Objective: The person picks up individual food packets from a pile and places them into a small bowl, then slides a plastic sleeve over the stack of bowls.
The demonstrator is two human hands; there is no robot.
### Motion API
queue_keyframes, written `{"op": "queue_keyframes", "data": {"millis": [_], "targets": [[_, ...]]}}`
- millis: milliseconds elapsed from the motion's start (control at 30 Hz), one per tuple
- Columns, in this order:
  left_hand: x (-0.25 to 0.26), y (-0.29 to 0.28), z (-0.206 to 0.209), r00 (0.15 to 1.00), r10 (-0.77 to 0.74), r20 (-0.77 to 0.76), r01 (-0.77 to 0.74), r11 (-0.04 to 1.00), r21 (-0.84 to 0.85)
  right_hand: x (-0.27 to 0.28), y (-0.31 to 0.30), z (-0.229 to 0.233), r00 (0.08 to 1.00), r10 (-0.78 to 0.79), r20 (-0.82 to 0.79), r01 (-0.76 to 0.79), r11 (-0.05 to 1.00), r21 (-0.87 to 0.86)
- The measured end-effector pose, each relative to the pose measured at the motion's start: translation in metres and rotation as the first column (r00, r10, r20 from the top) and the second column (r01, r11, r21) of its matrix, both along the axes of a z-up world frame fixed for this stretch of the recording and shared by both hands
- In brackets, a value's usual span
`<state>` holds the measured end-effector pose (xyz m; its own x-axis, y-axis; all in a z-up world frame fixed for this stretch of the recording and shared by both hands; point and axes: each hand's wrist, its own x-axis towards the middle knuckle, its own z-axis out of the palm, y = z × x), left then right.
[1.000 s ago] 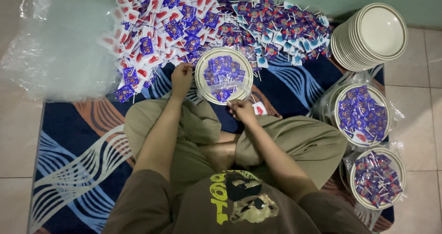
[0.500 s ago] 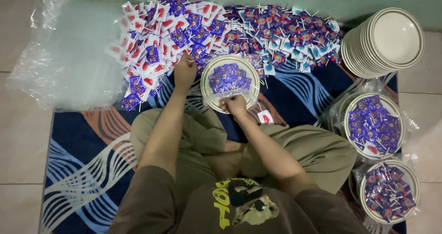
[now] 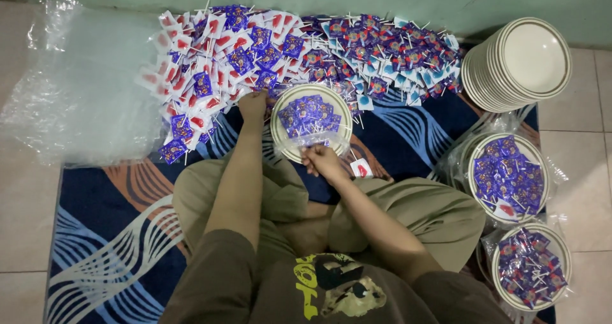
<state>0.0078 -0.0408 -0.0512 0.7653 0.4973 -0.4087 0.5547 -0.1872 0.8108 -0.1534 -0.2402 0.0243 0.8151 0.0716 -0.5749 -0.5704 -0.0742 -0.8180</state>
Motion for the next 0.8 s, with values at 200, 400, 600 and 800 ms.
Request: {"op": "queue_keyframes", "data": {"millis": [200, 400, 600, 800], "targets": [[-0.03, 0.018, 0.046, 0.991, 0.04, 0.124, 0.011, 0.922, -0.387, -0.008, -0.022, 0.021, 0.996, 0.053, -0.074, -0.044, 0.992, 0.119], [-0.07, 0.033, 0.099, 0.982, 0.035, 0.185, 0.066, 0.858, -0.509, -0.004, -0.044, -0.004, 0.999, 0.034, -0.036, -0.029, 0.991, 0.131], [-0.096, 0.035, 0.092, 0.939, -0.317, 0.133, 0.344, 0.875, -0.34, -0.003, -0.052, -0.019, 0.999, -0.026, -0.028, 0.029, 0.993, 0.116], [-0.126, 0.027, 0.127, 0.836, -0.507, 0.209, 0.548, 0.761, -0.349, -0.009, -0.038, -0.011, 1.0, -0.022, 0.009, 0.021, 0.995, 0.093]]}}
